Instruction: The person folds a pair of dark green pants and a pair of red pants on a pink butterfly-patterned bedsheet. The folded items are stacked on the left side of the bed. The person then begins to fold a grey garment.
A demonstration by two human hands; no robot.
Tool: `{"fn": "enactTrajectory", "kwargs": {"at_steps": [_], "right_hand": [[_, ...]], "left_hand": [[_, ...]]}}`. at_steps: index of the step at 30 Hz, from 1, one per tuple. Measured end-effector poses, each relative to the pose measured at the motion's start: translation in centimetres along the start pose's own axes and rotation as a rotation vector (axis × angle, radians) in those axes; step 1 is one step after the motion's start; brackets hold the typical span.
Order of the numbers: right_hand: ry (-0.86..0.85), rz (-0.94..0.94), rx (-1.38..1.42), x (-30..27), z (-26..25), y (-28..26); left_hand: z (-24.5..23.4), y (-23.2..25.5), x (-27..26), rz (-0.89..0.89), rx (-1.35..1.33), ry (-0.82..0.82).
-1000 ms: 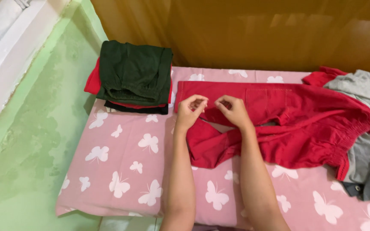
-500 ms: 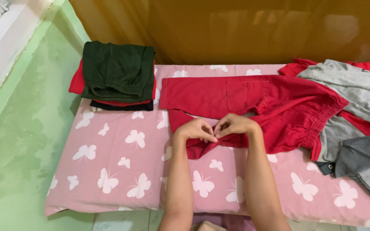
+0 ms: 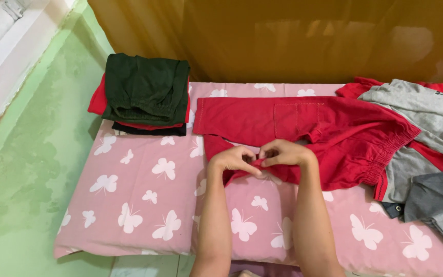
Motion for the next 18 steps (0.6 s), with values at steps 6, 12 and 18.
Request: {"fn": "enactTrajectory", "kwargs": {"at_steps": [6, 12, 18], "right_hand": [[0.177, -0.11, 0.168, -0.1, -1.3, 0.6], [0.433, -0.206, 0.077, 1.8, -1.4, 2.6], [0.5, -0.177, 0.067, 0.6, -1.2, 1.0]], "left_hand": [[-2.5, 2.9, -4.5, 0.085, 0.067, 0.309], [-5.2, -2.6, -6.4, 0.142, -0.019, 0.549], [-6.6, 0.1, -9.0, 0.186, -0.095, 0.77]]}}
Point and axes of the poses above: each hand's wrist, its own x-axis towards the middle knuckle, its own z-axis out of the palm, y = z × x, the point moved 2 cm from there along x, towards the middle knuckle, and after that the axes turned 2 degrees about z, right-handed, at the moved point
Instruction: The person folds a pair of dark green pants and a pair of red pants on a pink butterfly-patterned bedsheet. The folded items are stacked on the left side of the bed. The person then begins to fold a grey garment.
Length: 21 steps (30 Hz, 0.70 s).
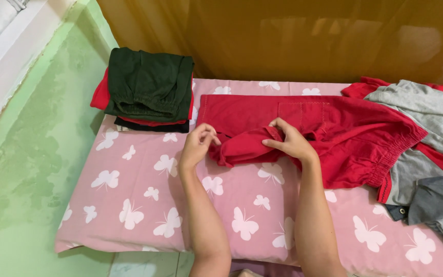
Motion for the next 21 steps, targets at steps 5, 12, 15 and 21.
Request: {"fn": "enactTrajectory", "kwargs": {"at_steps": [5, 12, 15, 21], "right_hand": [[0.221, -0.103, 0.008, 0.6, 0.0, 0.4], [0.481, -0.143, 0.001, 1.8, -0.8, 2.4], [0.536, -0.157, 0.066, 1.3, -1.3, 1.3], [0.552, -0.144, 0.027, 1.2, -0.9, 1.0]], "left_hand": [[1.7, 2.5, 0.2, 0.114, -0.154, -0.025], [4.7, -0.6, 2.1, 0.124, 0.276, -0.085], [4.5, 2.4, 1.2, 0.222, 0.335, -0.067], [7.6, 8.4, -0.1, 0.187, 0.44, -0.18]]}}
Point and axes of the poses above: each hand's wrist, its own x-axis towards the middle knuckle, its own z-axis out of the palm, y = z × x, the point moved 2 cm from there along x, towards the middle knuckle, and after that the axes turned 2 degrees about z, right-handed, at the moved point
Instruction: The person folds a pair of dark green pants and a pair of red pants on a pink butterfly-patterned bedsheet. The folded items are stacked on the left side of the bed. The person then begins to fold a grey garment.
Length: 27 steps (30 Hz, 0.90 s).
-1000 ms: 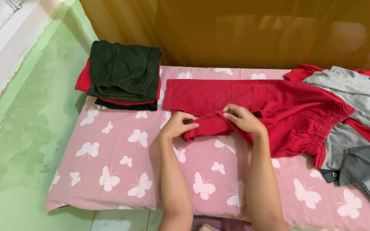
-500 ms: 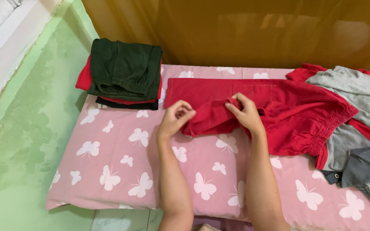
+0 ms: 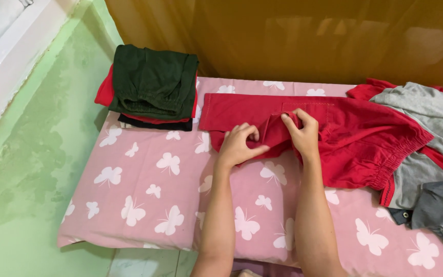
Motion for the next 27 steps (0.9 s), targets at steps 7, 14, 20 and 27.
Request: {"fn": "enactTrajectory", "kwargs": {"at_steps": [7, 14, 20, 27], "right_hand": [[0.063, 0.029, 0.037, 0.2, -1.0, 1.0], [0.079, 0.055, 0.022, 0.2, -1.3, 1.2], [0.098, 0.036, 0.027, 0.3, -1.2, 2.0], [0.152, 0.037, 0.095, 0.6, -2.2, 2.6]], "left_hand": [[0.1, -5.6, -0.1, -0.04, 0.132, 0.243], [-2.1, -7.6, -1.3, -0.167, 0.093, 0.4], [-3.4, -7.8, -2.2, -0.194, 0.077, 0.548], [-4.5, -8.1, -3.0, -0.165, 0.099, 0.704]]}}
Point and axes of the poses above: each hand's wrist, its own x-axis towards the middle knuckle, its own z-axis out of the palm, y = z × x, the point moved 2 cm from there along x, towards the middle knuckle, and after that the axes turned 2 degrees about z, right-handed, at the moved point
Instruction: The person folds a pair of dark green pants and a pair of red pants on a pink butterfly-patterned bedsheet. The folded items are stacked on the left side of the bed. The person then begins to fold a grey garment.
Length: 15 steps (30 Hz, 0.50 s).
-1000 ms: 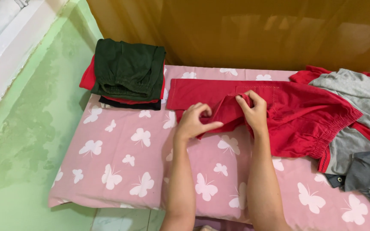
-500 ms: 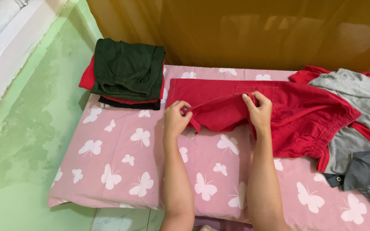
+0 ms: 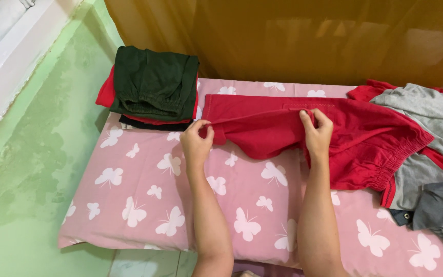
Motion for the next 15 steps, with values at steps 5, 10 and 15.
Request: {"fn": "enactTrajectory", "kwargs": {"at_steps": [5, 10, 15], "right_hand": [[0.03, 0.003, -0.012, 1.2, -0.9, 0.7], [0.013, -0.04, -0.135, 2.5, -0.9, -1.4], [0.033, -0.022, -0.355, 4.1, -0.1, -1.8]], "left_hand": [[-0.2, -2.1, 0.3, 0.046, -0.039, -0.005], [-1.0, -0.2, 1.5, 0.001, -0.38, 0.121], [0.7, -0.3, 4.0, -0.014, -0.314, 0.2]]}}
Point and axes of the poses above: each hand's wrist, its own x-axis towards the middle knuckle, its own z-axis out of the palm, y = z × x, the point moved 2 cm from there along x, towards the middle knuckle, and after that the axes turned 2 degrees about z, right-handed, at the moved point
